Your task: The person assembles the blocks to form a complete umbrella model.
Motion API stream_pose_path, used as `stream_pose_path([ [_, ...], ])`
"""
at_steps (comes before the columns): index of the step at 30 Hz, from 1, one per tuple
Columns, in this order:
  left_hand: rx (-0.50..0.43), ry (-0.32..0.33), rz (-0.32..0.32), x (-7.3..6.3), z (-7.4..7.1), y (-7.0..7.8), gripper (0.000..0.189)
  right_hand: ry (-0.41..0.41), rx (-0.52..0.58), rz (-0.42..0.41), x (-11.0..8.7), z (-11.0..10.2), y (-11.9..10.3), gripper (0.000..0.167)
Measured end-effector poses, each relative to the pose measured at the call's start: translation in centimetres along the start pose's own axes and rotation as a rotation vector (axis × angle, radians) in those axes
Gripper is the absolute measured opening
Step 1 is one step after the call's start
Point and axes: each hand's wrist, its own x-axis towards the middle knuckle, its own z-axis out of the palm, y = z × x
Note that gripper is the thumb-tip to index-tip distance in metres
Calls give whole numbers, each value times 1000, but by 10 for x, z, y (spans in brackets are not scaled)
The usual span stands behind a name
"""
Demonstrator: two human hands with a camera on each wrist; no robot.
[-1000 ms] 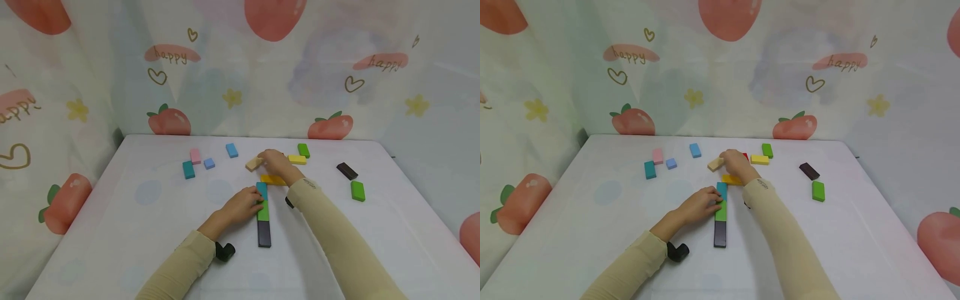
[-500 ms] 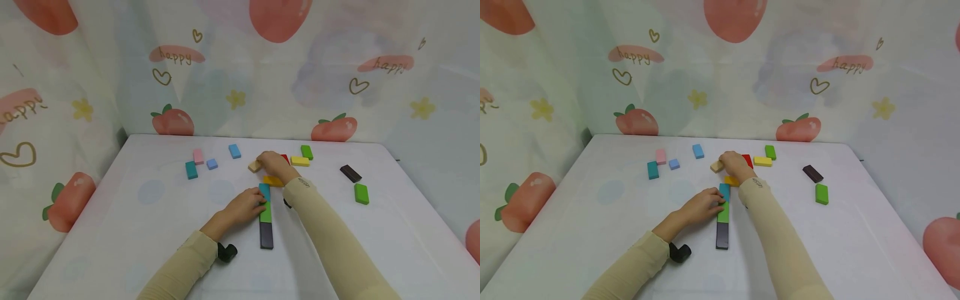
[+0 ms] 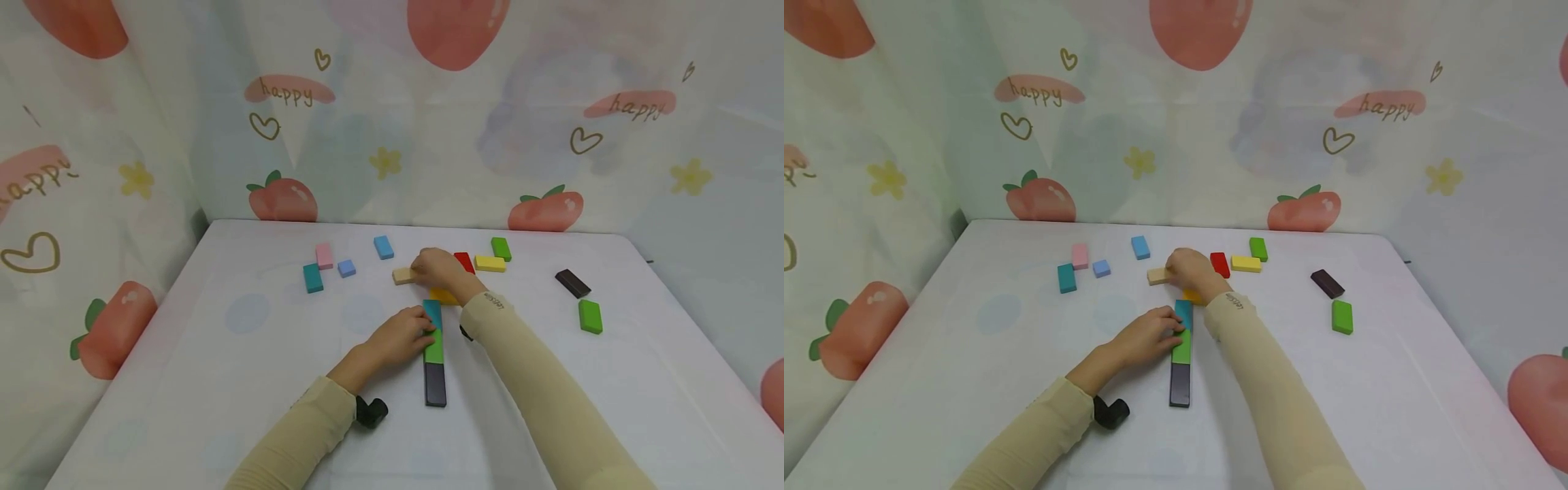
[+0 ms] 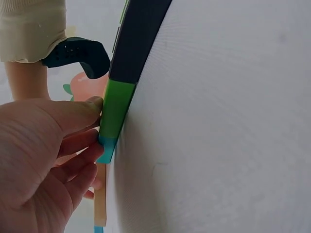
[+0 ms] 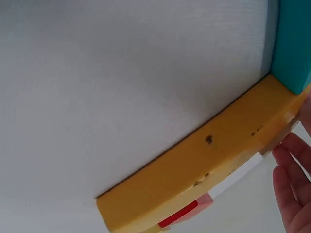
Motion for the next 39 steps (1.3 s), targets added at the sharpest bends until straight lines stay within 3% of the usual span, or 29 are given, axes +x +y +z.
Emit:
stream_pose_path([
  [6,13,11,4,-1,-1,1,26,-8,14,-26,0,-1,-8,29],
  [15,8,5,-6,0,-1,2,27,-46,45,25,-4,-3,-17,30],
  [22,10,9,5,0,-1,0,27,-30,32,-24,-2,-2,-18,25],
  [39,25,0,-4,0,0,2,27,-118,69,-19,-7,-9,-19,32],
])
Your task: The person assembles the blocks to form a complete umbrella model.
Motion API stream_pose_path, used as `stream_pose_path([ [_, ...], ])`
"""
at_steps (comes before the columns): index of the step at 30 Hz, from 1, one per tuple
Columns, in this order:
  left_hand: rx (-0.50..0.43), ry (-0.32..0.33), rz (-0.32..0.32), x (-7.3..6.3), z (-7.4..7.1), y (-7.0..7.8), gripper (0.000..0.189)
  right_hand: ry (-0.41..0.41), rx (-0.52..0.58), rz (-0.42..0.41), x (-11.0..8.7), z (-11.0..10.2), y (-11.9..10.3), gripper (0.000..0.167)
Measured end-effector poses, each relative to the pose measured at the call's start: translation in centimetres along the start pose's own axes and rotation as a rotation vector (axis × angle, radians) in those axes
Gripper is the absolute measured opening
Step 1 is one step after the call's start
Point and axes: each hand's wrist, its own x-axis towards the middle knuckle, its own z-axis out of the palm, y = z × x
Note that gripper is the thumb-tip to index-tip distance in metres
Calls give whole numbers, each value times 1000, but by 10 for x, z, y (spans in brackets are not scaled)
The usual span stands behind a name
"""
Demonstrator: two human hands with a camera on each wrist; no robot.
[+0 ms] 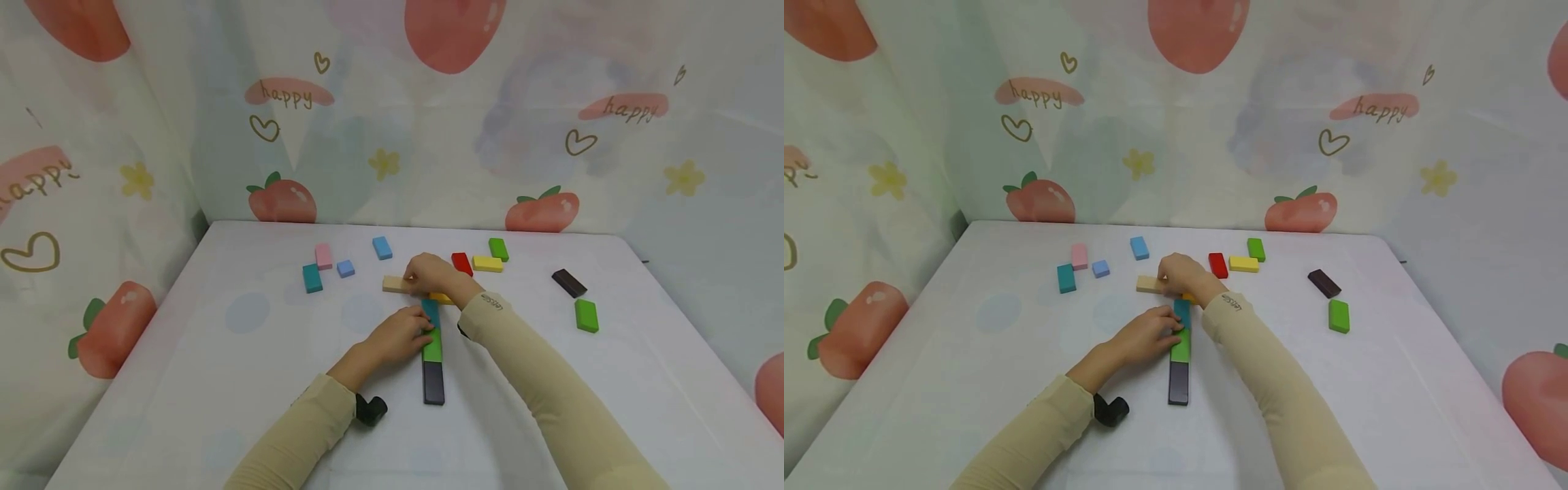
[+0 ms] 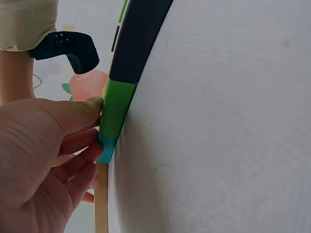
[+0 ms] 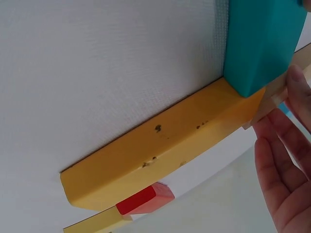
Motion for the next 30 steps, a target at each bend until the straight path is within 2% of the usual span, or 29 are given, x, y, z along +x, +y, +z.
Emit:
stream_pose_path([
  [16,-5,-19,-36,1,-1,2,28,8,-4,-26,-4,3,3,30],
  [30,-6,-11,-32,1,1,2,27,0,12,-39,-9,3,1,30],
])
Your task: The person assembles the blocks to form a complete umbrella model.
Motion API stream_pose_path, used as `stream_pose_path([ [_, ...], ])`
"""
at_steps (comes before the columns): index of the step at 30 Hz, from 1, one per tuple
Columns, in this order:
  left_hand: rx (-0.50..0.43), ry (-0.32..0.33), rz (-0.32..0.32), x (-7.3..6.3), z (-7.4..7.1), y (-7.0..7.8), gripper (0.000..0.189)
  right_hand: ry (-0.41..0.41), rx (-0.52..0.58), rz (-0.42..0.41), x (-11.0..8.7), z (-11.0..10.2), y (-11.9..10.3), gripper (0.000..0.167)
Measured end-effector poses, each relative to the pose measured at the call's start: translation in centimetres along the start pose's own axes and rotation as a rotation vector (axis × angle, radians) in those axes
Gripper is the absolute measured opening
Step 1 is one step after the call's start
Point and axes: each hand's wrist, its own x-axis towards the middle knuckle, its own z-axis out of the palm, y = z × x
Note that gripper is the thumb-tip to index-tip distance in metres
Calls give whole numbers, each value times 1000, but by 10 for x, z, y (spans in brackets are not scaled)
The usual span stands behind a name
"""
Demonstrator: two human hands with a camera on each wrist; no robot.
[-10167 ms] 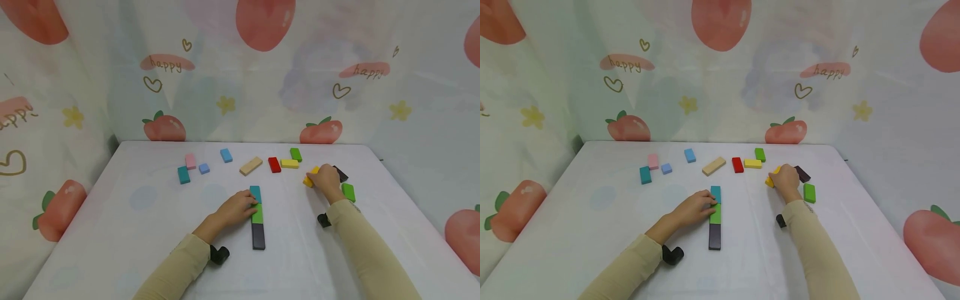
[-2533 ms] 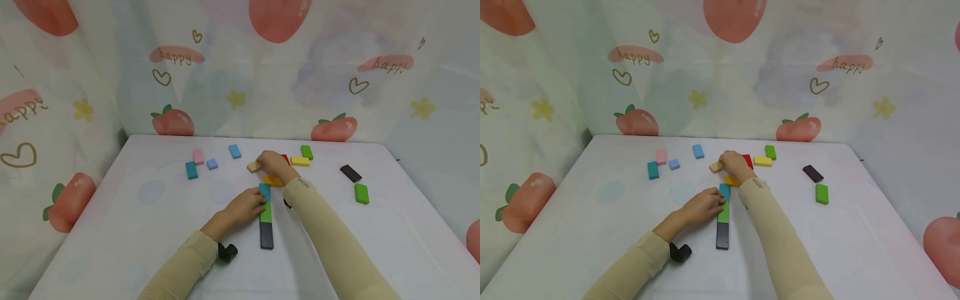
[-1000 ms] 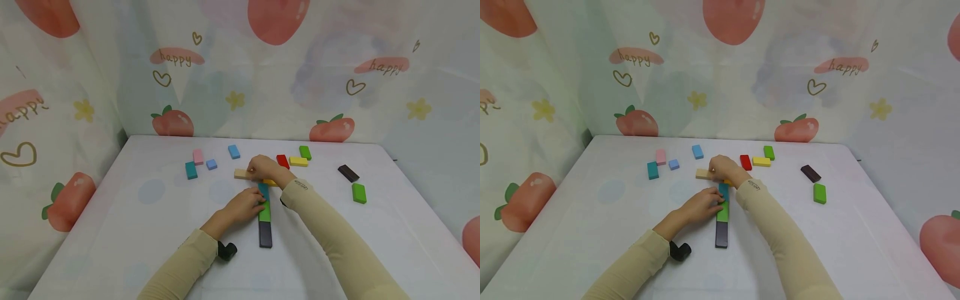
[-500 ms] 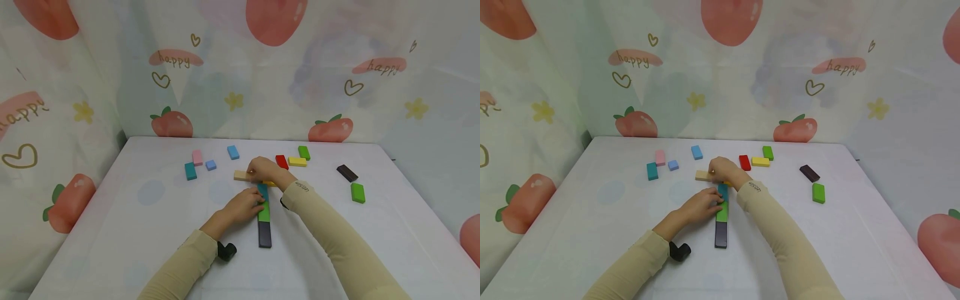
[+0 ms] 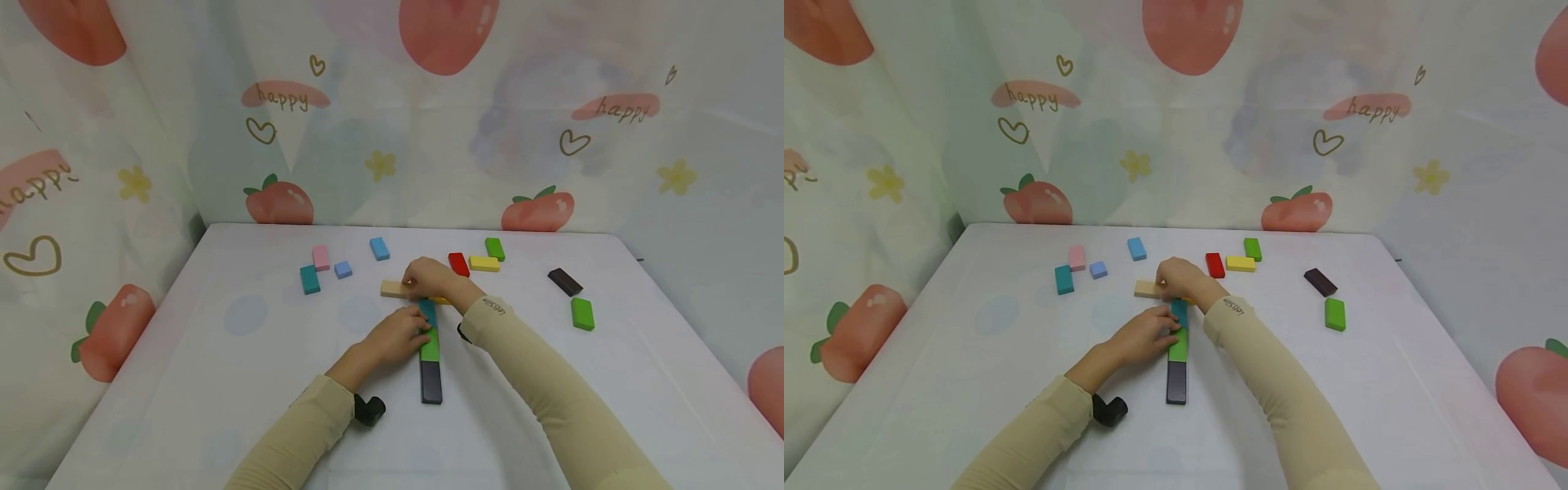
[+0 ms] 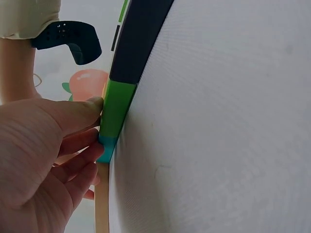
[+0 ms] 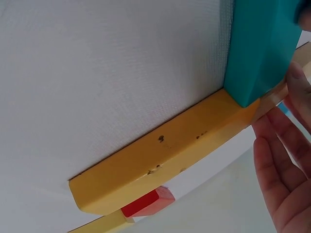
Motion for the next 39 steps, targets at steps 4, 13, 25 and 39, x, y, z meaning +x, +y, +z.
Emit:
stream_pose_path([
  [4,-1,3,3,0,-1,1,27,3,4,-4,-1,-1,-1,30],
  [13,5,5,3,-1,0,1,27,4,7,-7,-3,0,-1,29],
  [25,-13,3,-3,0,1,0,26,1,26,0,-6,-1,-4,29],
  [39,7,0,4,0,0,-1,27,38,86,32,-12,-4,3,34],
])
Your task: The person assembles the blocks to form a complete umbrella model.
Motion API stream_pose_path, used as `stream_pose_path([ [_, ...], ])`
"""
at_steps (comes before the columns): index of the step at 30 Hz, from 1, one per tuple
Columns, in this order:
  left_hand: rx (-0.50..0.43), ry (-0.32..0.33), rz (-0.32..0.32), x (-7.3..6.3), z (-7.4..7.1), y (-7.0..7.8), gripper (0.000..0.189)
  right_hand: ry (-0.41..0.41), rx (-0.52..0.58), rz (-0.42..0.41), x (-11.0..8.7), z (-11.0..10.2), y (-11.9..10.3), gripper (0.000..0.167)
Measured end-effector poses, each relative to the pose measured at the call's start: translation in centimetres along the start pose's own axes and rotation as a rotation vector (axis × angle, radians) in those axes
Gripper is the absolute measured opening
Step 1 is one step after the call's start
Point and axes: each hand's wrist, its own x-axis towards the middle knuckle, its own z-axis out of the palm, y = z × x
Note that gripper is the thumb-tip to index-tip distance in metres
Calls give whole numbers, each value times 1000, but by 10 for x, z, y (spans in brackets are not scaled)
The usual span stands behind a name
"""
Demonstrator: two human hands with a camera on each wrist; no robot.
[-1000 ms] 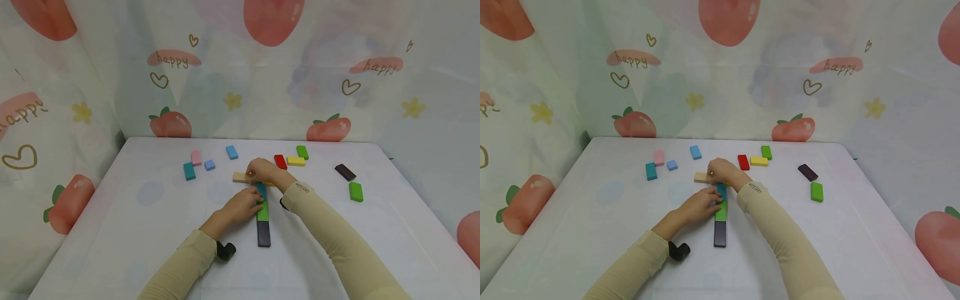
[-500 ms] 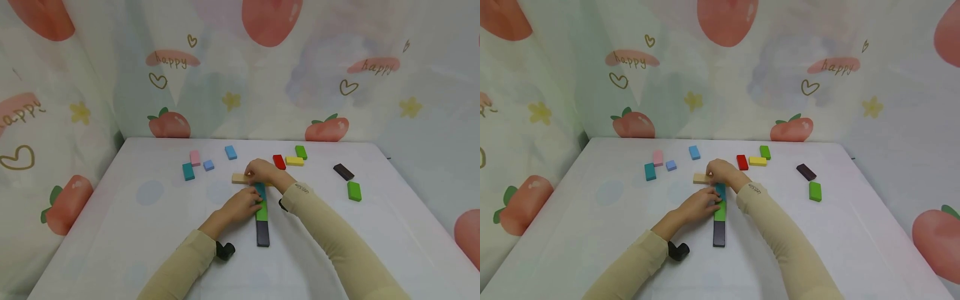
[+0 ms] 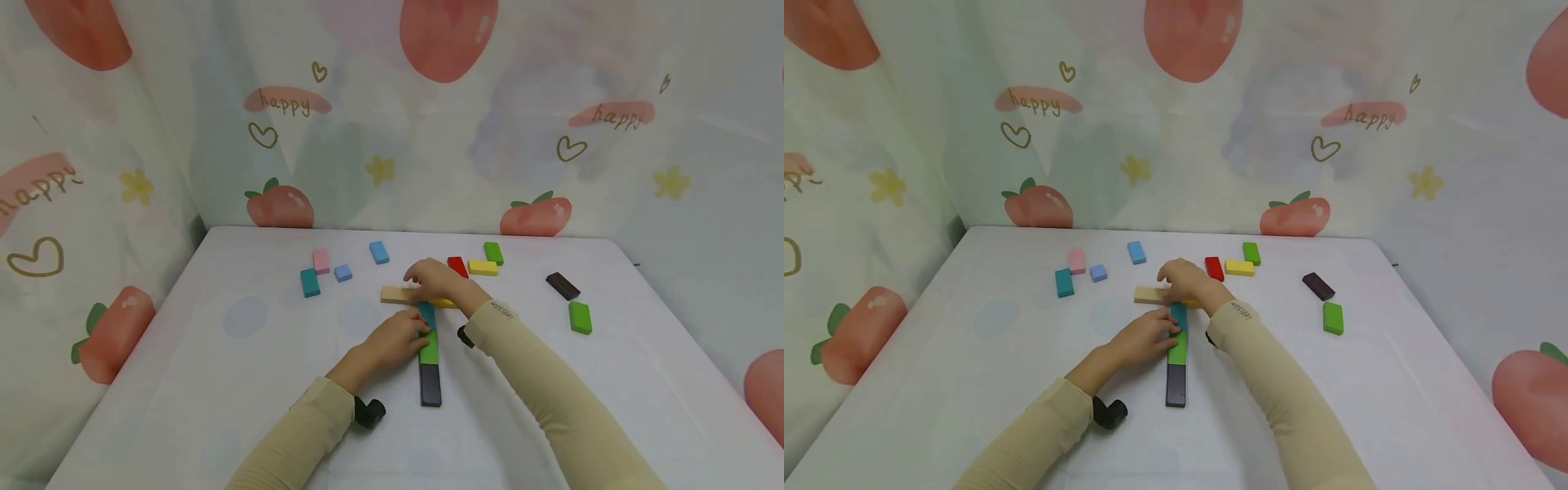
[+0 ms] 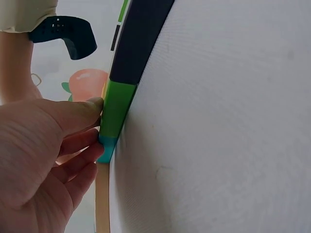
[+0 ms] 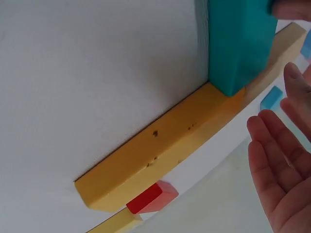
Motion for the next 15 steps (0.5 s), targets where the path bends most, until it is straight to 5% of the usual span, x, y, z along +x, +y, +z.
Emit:
stream_pose_path([
  [15,4,-7,-9,0,1,0,27,-33,34,87,-21,-4,27,34],
])
